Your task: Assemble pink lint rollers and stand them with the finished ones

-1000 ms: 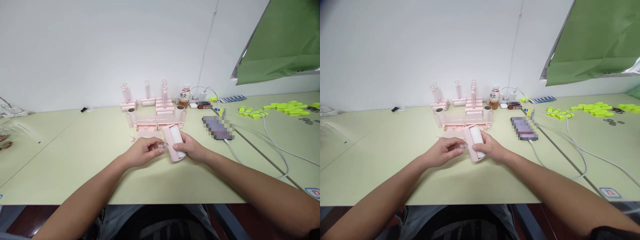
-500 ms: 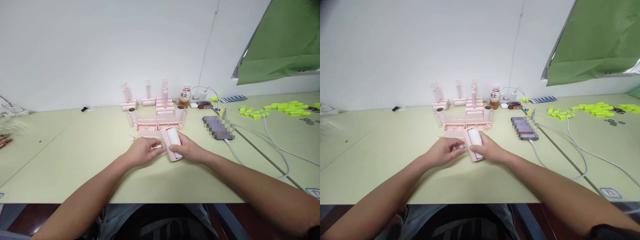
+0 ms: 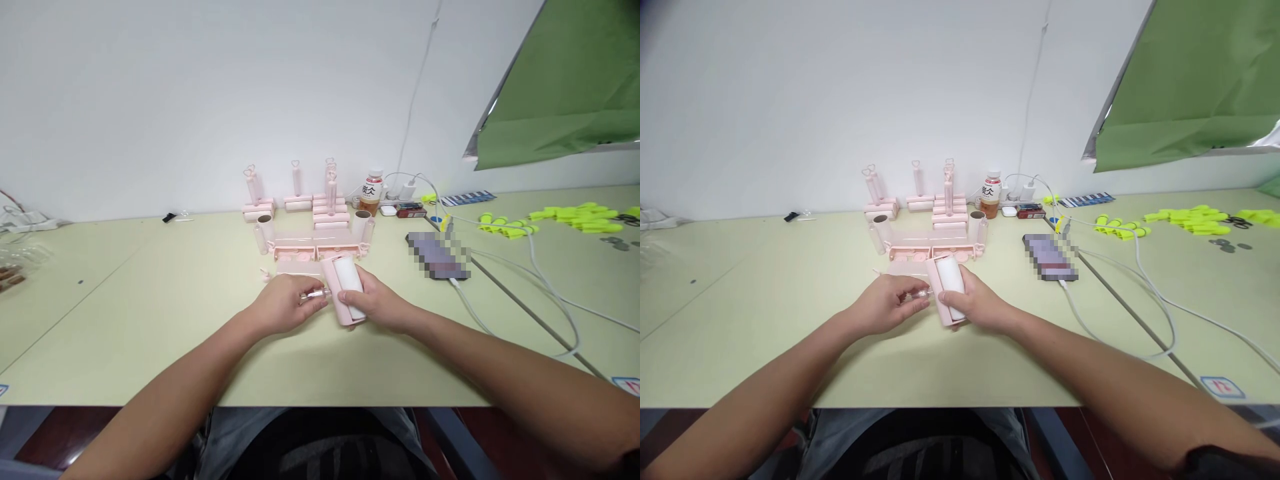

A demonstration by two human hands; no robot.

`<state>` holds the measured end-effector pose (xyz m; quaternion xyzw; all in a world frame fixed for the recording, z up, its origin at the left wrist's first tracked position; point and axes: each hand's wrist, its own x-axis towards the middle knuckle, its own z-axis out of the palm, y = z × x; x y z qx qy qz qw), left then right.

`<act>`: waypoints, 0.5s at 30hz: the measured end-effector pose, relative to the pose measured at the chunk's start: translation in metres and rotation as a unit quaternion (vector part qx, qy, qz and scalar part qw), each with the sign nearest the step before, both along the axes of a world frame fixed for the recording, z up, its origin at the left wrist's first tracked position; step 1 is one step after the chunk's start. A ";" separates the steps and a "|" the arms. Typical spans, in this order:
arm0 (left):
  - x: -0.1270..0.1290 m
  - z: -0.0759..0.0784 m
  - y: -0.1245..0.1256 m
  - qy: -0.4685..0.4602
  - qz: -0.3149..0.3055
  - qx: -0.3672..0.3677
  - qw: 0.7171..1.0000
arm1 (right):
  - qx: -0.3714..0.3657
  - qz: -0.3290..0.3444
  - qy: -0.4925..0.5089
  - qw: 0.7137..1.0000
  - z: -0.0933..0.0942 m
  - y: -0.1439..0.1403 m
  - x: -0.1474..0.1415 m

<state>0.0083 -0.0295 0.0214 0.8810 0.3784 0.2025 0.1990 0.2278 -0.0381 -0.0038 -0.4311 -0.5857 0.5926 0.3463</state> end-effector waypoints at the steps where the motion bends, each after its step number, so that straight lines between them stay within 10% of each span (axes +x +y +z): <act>1: 0.000 0.001 0.000 0.000 -0.001 0.001 1.000 | -0.009 -0.001 0.009 1.000 0.000 -0.001 -0.001; 15: 0.003 0.001 -0.002 -0.056 -0.023 -0.059 0.996 | 0.028 -0.026 -0.003 0.999 -0.003 -0.006 -0.005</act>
